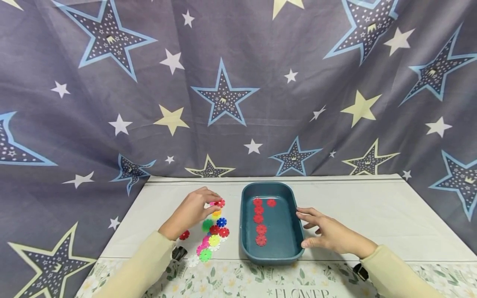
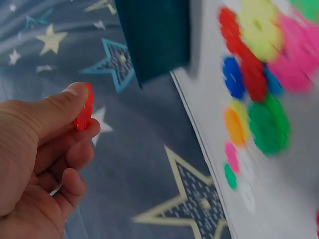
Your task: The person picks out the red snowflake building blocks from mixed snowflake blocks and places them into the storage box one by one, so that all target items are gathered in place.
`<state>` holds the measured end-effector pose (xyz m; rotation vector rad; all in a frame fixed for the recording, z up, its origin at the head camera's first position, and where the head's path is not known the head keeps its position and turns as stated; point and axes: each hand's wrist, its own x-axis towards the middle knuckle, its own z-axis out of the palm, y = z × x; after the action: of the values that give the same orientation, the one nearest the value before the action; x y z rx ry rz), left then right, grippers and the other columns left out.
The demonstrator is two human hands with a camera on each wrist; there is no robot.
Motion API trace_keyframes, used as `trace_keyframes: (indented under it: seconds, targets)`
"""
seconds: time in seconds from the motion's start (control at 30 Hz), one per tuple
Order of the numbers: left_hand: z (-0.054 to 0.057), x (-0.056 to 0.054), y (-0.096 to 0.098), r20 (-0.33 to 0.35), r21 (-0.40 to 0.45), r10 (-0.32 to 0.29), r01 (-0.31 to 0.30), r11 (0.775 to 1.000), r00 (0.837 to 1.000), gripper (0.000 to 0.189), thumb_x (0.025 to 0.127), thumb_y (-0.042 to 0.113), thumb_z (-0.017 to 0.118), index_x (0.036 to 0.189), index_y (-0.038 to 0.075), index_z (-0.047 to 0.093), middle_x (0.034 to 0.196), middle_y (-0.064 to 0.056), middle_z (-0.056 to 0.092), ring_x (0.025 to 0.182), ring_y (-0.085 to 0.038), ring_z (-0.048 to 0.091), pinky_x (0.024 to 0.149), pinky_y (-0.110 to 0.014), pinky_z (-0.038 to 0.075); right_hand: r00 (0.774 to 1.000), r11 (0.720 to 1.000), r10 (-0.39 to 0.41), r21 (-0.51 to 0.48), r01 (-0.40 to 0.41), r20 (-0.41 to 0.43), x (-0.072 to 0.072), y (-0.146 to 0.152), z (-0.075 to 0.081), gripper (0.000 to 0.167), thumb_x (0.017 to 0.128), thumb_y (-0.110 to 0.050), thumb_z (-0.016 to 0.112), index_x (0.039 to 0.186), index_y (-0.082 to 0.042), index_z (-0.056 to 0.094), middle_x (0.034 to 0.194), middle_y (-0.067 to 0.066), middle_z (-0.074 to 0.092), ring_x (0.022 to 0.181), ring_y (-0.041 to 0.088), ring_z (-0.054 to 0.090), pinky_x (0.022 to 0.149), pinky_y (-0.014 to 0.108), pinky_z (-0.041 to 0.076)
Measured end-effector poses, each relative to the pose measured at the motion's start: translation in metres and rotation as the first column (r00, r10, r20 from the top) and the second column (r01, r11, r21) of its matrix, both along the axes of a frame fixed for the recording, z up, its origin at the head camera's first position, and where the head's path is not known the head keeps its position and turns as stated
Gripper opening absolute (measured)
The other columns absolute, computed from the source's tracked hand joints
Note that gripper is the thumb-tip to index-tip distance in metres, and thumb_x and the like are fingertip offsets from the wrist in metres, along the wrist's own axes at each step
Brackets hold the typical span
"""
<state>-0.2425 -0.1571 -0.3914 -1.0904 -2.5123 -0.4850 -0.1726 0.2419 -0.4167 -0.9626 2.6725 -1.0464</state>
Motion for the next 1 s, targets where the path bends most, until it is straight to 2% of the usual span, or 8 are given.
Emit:
trace_keyframes:
  seconds: [0.1, 0.23, 0.4, 0.53, 0.73, 0.83, 0.93, 1.0]
  targets:
    - [0.002, 0.001, 0.015, -0.003, 0.008, -0.051, 0.051, 0.999, 0.999, 0.023, 0.078, 0.016, 0.078, 0.100, 0.010, 0.075, 0.098, 0.001, 0.069, 0.090, -0.011, 0.059, 0.075, -0.025, 0.050, 1.000, 1.000, 0.002, 0.000, -0.002, 0.001, -0.001, 0.000, 0.000, 0.080, 0.080, -0.036, 0.073, 0.139, 0.007, 0.039, 0.144, 0.017, 0.035, 0.103, 0.028, 0.060, 0.073, 0.039, 0.051]
    - [0.000, -0.001, 0.035, 0.015, -0.007, -0.085, 0.085, 0.996, 0.996, 0.022, 0.082, 0.019, 0.075, 0.102, 0.012, 0.074, 0.101, 0.002, 0.069, 0.091, -0.010, 0.058, 0.077, -0.025, 0.049, 1.000, 1.000, 0.005, -0.005, -0.005, -0.001, -0.001, 0.001, -0.001, 0.080, 0.080, -0.036, 0.073, 0.139, 0.007, 0.040, 0.144, 0.017, 0.035, 0.103, 0.027, 0.060, 0.073, 0.039, 0.051]
    - [-0.003, -0.005, 0.064, 0.036, -0.060, -0.127, 0.129, 0.990, 0.991, 0.022, 0.083, 0.025, 0.073, 0.103, 0.014, 0.075, 0.103, 0.004, 0.069, 0.088, -0.009, 0.056, 0.074, -0.023, 0.046, 1.000, 1.000, 0.002, -0.004, -0.002, -0.006, -0.001, 0.002, -0.003, 0.079, 0.080, -0.035, 0.074, 0.139, 0.007, 0.040, 0.144, 0.017, 0.035, 0.102, 0.026, 0.060, 0.072, 0.038, 0.051]
    - [-0.008, -0.008, 0.086, 0.012, -0.144, -0.172, 0.172, 0.975, 0.985, 0.023, 0.082, 0.028, 0.073, 0.100, 0.015, 0.075, 0.101, 0.005, 0.070, 0.081, -0.009, 0.049, 0.067, -0.020, 0.040, 1.000, 1.000, -0.007, -0.002, 0.007, 0.008, -0.002, 0.001, -0.004, 0.079, 0.080, -0.035, 0.074, 0.139, 0.005, 0.040, 0.145, 0.017, 0.035, 0.103, 0.026, 0.060, 0.072, 0.038, 0.051]
    - [-0.019, -0.014, 0.114, 0.003, -0.210, -0.266, 0.260, 0.942, 0.964, 0.015, 0.081, 0.026, 0.075, 0.094, 0.018, 0.077, 0.096, 0.009, 0.071, 0.081, -0.011, 0.048, 0.067, -0.019, 0.035, 1.000, 1.000, -0.004, 0.004, 0.003, 0.016, -0.002, 0.001, -0.002, 0.080, 0.081, -0.035, 0.073, 0.140, 0.005, 0.039, 0.146, 0.016, 0.033, 0.104, 0.027, 0.059, 0.074, 0.038, 0.051]
    - [-0.025, -0.015, 0.126, 0.044, -0.224, -0.267, 0.270, 0.937, 0.963, 0.012, 0.080, 0.026, 0.076, 0.090, 0.020, 0.078, 0.090, 0.011, 0.071, 0.074, -0.009, 0.044, 0.063, -0.019, 0.032, 1.000, 1.000, -0.001, 0.002, 0.001, 0.021, -0.001, 0.001, 0.000, 0.080, 0.081, -0.036, 0.072, 0.140, 0.005, 0.039, 0.146, 0.016, 0.033, 0.104, 0.026, 0.059, 0.074, 0.038, 0.051]
    - [-0.030, -0.014, 0.136, 0.104, -0.264, -0.213, 0.233, 0.936, 0.972, 0.009, 0.079, 0.028, 0.078, 0.086, 0.022, 0.078, 0.082, 0.014, 0.070, 0.069, -0.008, 0.039, 0.059, -0.018, 0.032, 1.000, 1.000, -0.006, 0.001, 0.006, 0.029, 0.000, 0.001, 0.001, 0.080, 0.081, -0.036, 0.072, 0.140, 0.005, 0.039, 0.146, 0.016, 0.033, 0.105, 0.026, 0.059, 0.074, 0.039, 0.051]
    - [-0.033, -0.013, 0.142, 0.135, -0.298, -0.182, 0.215, 0.930, 0.974, 0.008, 0.078, 0.029, 0.079, 0.084, 0.023, 0.078, 0.078, 0.016, 0.068, 0.070, -0.008, 0.041, 0.060, -0.018, 0.034, 0.999, 1.000, -0.009, -0.001, 0.009, 0.031, 0.000, 0.002, 0.000, 0.080, 0.081, -0.036, 0.072, 0.140, 0.005, 0.039, 0.146, 0.016, 0.033, 0.105, 0.026, 0.059, 0.075, 0.039, 0.051]
